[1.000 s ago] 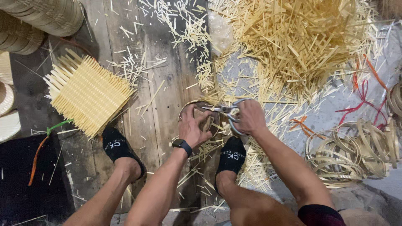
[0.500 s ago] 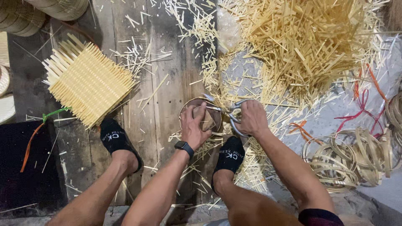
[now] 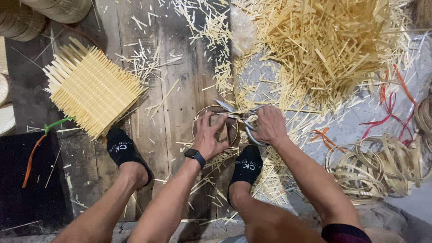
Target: The person trims bamboo strips using scissors and attaches them to a circular bamboo frame to form the base of a basket.
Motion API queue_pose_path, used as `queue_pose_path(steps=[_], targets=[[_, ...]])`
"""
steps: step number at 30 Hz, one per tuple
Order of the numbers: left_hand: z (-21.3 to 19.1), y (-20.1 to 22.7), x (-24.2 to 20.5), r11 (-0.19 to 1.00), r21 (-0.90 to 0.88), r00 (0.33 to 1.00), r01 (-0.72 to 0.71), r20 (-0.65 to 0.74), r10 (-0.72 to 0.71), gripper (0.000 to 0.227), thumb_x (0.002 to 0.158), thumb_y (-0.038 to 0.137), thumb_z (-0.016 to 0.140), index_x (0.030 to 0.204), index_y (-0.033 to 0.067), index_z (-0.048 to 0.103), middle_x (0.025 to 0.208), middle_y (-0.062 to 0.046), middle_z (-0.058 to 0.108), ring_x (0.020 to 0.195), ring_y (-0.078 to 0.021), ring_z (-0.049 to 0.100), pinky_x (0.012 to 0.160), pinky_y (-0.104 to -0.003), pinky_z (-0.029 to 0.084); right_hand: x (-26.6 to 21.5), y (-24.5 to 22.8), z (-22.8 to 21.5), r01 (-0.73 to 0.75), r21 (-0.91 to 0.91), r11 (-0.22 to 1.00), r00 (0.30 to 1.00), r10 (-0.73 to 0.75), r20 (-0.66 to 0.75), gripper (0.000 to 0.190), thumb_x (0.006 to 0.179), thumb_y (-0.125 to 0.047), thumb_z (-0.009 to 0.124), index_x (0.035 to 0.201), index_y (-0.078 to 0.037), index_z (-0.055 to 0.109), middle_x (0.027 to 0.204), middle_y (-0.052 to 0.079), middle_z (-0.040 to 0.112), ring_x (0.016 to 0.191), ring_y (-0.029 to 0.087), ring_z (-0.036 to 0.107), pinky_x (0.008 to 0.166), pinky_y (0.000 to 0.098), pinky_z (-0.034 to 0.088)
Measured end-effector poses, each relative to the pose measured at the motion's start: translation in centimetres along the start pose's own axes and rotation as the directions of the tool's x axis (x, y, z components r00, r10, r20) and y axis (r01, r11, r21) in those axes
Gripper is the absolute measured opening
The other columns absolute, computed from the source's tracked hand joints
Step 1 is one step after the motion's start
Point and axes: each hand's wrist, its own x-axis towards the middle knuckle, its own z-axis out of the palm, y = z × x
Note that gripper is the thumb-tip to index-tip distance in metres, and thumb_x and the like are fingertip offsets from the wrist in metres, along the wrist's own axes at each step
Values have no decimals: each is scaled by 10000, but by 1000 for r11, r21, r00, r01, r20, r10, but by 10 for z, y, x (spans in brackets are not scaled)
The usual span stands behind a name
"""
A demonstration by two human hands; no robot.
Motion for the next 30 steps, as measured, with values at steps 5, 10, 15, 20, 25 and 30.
queue_pose_path(steps=[5,10,15,20,25,30], targets=[[-14,-7,7,993,-15,991,-119,66,120,982,486,214,912,1402,309,572,1479,-199,392,1376,-489,330,1183,-555,330,-4,24,21,-86,109,990,962,54,269,464,916,-491,572,1068,-55,620,877,104,551,816,234,547,706,406,534],[-22,-4,12,993,-7,980,-117,163,117,1018,466,183,944,1397,350,569,1508,-170,381,1417,-475,312,1204,-541,306,-6,24,20,-77,138,987,978,48,205,557,996,-589,510,1033,-51,649,860,85,549,760,208,547,716,380,522],[-32,-5,18,982,-7,926,-188,331,180,1026,459,135,949,1389,349,571,1527,-163,341,1434,-451,289,1195,-516,309,9,5,6,-17,55,998,984,7,177,561,923,-618,556,1045,-77,644,818,73,560,724,196,534,666,351,512],[-41,-8,21,962,-46,898,-269,349,268,988,494,128,921,1392,351,576,1487,-128,438,1438,-410,372,1214,-490,347,4,37,18,-84,153,985,963,41,265,452,951,-539,584,1049,-106,676,917,79,625,749,199,616,625,349,543],[-27,-4,9,998,58,970,8,243,-22,1022,531,335,983,1446,368,530,1497,-170,371,1374,-425,367,1109,-528,351,-12,72,50,-522,232,821,852,512,105,559,829,-545,786,998,-22,684,1012,174,627,944,293,600,878,450,521],[29,-79,14,991,-53,946,120,-296,-130,896,914,646,734,1555,96,434,1386,-232,558,1325,-427,491,1116,-580,409,-33,68,89,-340,189,921,863,386,-327,680,668,-398,855,1176,-4,632,1111,204,605,1051,359,590,951,459,505]])
